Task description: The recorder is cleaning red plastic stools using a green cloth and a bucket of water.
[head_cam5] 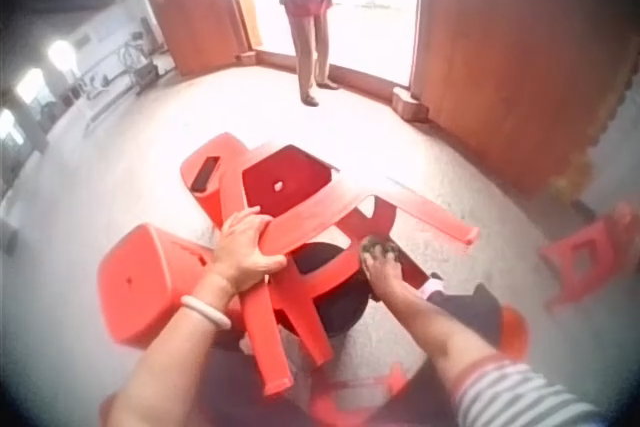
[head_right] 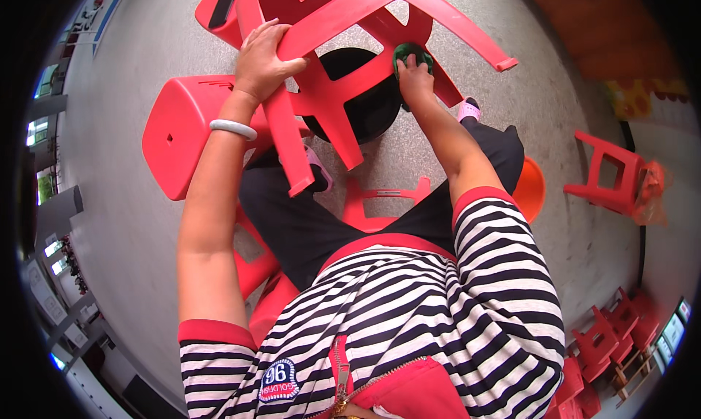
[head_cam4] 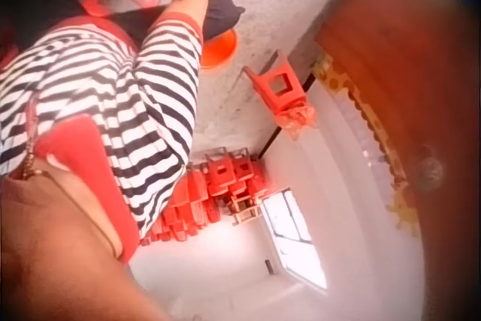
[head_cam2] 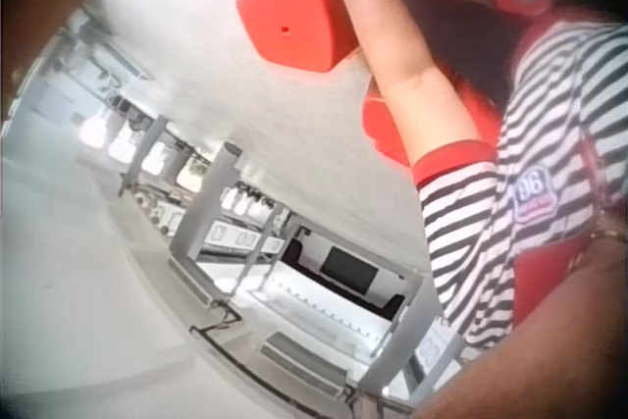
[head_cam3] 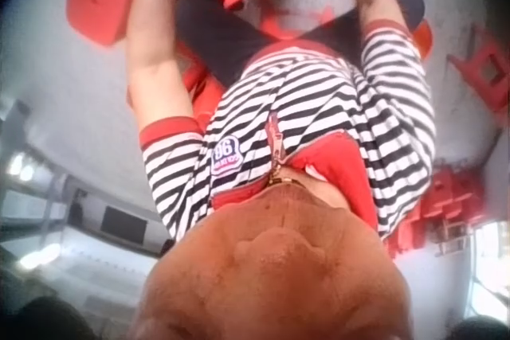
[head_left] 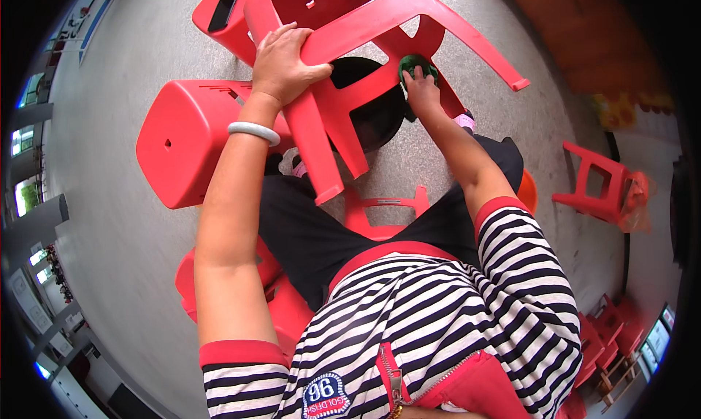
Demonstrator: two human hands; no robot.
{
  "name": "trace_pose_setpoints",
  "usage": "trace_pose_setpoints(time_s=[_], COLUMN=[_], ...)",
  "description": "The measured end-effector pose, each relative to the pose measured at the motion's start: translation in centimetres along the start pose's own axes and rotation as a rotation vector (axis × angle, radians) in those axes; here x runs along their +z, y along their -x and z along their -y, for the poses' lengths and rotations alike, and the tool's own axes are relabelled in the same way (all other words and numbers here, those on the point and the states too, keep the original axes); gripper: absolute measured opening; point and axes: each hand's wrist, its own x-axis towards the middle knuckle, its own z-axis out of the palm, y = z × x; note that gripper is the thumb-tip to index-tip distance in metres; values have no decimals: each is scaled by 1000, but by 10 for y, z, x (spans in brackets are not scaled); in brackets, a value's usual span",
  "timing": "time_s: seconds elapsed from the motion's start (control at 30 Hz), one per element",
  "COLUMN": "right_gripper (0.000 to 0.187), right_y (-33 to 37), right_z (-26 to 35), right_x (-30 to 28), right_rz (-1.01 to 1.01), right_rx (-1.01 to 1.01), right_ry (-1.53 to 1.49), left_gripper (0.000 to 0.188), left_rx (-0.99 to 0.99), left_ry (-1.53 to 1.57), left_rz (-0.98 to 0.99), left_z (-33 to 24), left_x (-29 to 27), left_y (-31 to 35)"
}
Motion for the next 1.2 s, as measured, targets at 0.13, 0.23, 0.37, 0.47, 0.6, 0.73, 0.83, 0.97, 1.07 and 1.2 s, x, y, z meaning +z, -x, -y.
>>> trace_pose_setpoints(time_s=[0.13, 0.23, 0.37, 0.47, 0.6, 0.73, 0.83, 0.97, 1.07, 1.2], right_gripper=[18, 25, 28, 20, 17, 27, 27, 32, 21, 29], right_y=[3, 24, 43, 16, -21, -5, 24, 16, -12, -25], right_z=[30, 55, 84, 51, 13, 41, 92, 62, 35, 10], right_x=[19, 45, 30, 15, 11, 49, 58, 45, 19, 47], right_rz=[-112, -28, -41, -78, -38, -219, 17, -15, 11, -111], right_rx=[57, 3, -360, -290, 46, 44, 81, -267, -116, -43], right_ry=[-20, -398, -367, -195, 42, 60, -443, -370, -210, 125], left_gripper=[74, 75, 73, 73, 73, 74, 74, 73, 73, 74], left_rx=[-3, 27, -34, -36, -47, -7, -2, -49, -42, -16], left_ry=[-16, 18, -4, 5, 26, 55, 26, 31, -13, 32], left_rz=[-9, -16, 43, 17, 6, -15, -32, -16, -17, 13], left_z=[-19, -31, -15, -7, -10, -28, -18, -6, 6, -25], left_x=[7, 16, 5, -4, -2, 6, 9, 5, -3, 3], left_y=[-18, -33, -14, -3, -4, -25, -21, -7, 4, -20])
